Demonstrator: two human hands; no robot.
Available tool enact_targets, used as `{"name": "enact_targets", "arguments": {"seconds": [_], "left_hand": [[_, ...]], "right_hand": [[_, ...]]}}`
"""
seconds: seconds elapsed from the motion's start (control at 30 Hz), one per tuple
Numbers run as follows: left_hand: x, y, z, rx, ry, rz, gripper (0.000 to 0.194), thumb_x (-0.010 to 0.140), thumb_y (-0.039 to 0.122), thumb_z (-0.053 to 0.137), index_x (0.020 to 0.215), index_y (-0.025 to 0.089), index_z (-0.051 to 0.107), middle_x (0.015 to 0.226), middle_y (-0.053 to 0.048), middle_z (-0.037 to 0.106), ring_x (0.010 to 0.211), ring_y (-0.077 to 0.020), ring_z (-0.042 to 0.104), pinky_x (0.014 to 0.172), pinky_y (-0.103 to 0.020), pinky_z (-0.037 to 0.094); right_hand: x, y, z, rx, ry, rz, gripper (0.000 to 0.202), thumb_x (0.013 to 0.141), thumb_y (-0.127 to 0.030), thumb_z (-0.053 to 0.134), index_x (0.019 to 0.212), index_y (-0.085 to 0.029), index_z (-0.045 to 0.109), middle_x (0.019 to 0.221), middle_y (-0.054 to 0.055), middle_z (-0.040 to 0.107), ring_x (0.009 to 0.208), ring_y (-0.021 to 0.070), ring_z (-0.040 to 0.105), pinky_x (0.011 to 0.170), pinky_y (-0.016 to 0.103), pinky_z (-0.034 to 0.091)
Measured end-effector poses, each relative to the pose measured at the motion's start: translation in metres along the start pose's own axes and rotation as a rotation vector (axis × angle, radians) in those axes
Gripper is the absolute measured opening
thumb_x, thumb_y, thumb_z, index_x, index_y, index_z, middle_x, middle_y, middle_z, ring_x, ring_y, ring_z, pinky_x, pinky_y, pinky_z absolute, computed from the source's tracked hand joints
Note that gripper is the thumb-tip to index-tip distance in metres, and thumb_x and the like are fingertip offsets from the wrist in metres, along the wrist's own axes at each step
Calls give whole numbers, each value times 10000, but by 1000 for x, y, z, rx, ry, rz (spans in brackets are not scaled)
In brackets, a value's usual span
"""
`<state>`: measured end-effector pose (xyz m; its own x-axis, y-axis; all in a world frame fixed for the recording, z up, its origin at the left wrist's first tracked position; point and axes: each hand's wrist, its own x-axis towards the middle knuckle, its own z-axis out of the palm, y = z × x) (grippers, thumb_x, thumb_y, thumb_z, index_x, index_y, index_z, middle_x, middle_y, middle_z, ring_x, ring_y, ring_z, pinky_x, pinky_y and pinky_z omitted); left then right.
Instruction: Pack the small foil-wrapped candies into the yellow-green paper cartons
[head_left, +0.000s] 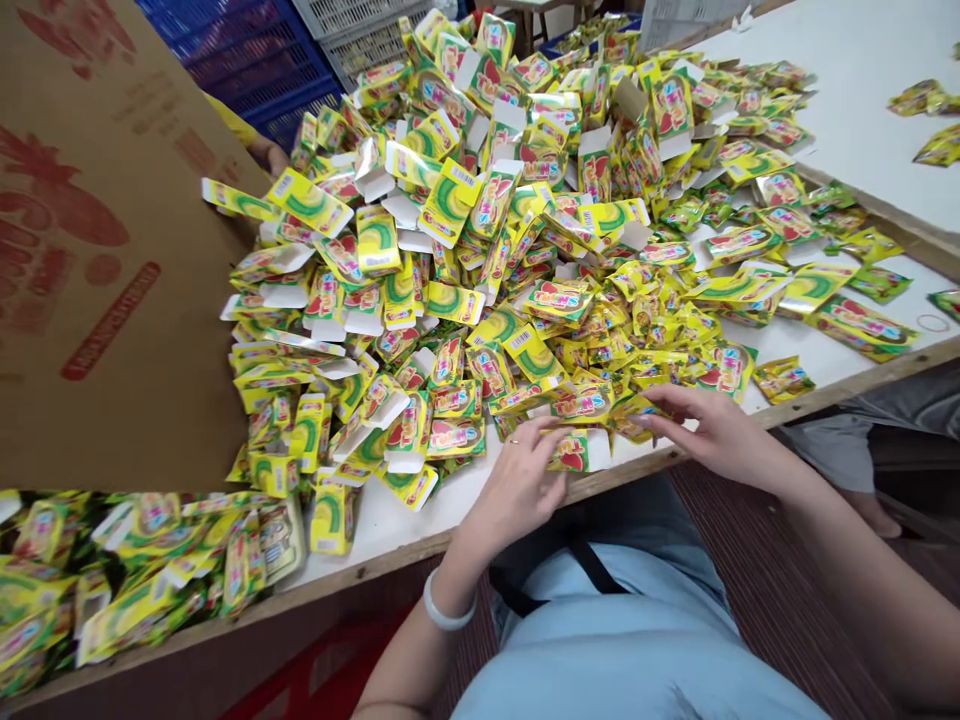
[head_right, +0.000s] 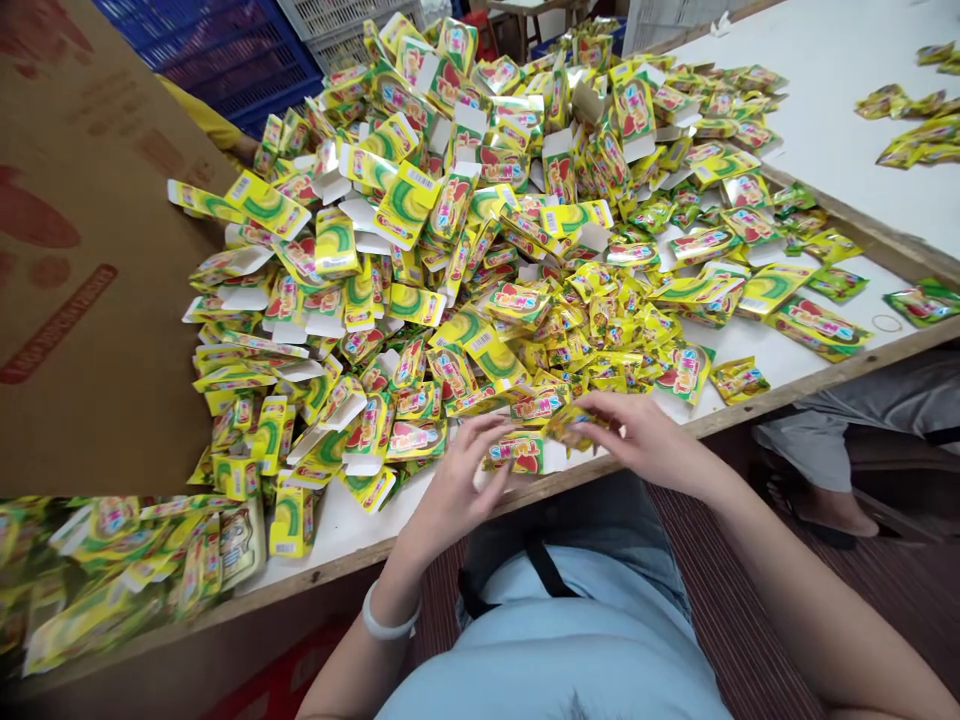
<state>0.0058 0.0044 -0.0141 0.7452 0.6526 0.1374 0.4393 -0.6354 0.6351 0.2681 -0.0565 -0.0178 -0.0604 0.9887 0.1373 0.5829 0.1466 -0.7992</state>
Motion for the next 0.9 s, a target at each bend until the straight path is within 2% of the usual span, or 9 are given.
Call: {"name": "enact_targets", "arguments": {"seconds": [0.1,0.27,0.37,0.47,0.57,0.63,0.7,0.8,0.9], "left_hand": [[7,-4,5,214,-205,-7,493,864,184,633,1342,191,509,1359,-158,541,1289,-313,498,1068,-489,415],[20,-11,10,470,-251,-163,544,794,347,774,1225,126,525,1226,-185,592,1129,-357,566,920,-473,449],[23,-14,6,459,-268,-164,403,790,348,766,1066,152,548,1087,-143,645,1013,-329,604,873,-451,440],[21,-13,-2,243,-201,-186,215,796,245,693,919,203,522,973,-73,660,950,-280,611,871,-424,435],[17,-3,-8,-265,-116,-240,201,793,205,637,936,218,496,1089,-68,664,996,-239,623,898,-390,463],[15,6,-8,-661,-167,-277,250,818,298,654,1005,208,514,1111,-87,670,964,-224,649,869,-367,495],[14,14,-4,-920,-270,-331,369,810,462,696,1007,182,556,990,-90,677,844,-207,657,788,-343,513],[11,22,4,-1030,-309,-382,502,715,598,771,873,162,578,806,-41,612,713,-154,584,685,-289,489],[7,23,11,-1029,-226,-388,512,668,548,832,856,162,552,767,-1,556,685,-119,521,655,-259,473]], "right_hand": [[-14,25,7,-200,52,-2,211,967,-327,502,1079,-198,626,982,104,727,856,242,701,740,355,553],[-24,28,27,-355,-83,20,172,993,-251,422,1048,-187,572,947,118,705,852,266,707,701,364,547],[-21,21,26,-330,-70,17,189,979,-255,440,1063,-196,598,952,119,727,874,280,721,712,383,565],[-19,17,19,-127,87,7,182,953,-310,512,1059,-231,636,970,92,746,887,271,728,753,396,594],[-19,5,19,190,295,39,187,923,-389,609,1046,-248,615,1030,67,724,791,214,717,662,341,612],[-16,-7,27,387,402,41,189,914,-380,644,1042,-258,577,1087,55,692,723,165,695,565,279,593],[-12,-21,38,483,500,-10,180,915,-313,660,1053,-269,554,1080,43,678,748,150,700,577,252,600],[-3,-36,53,376,633,-227,267,918,-195,642,1162,-269,561,1073,51,685,934,181,722,757,281,633],[2,-40,58,118,583,-525,414,923,-96,583,1303,-255,545,1113,74,712,1020,197,719,855,304,626]]}}
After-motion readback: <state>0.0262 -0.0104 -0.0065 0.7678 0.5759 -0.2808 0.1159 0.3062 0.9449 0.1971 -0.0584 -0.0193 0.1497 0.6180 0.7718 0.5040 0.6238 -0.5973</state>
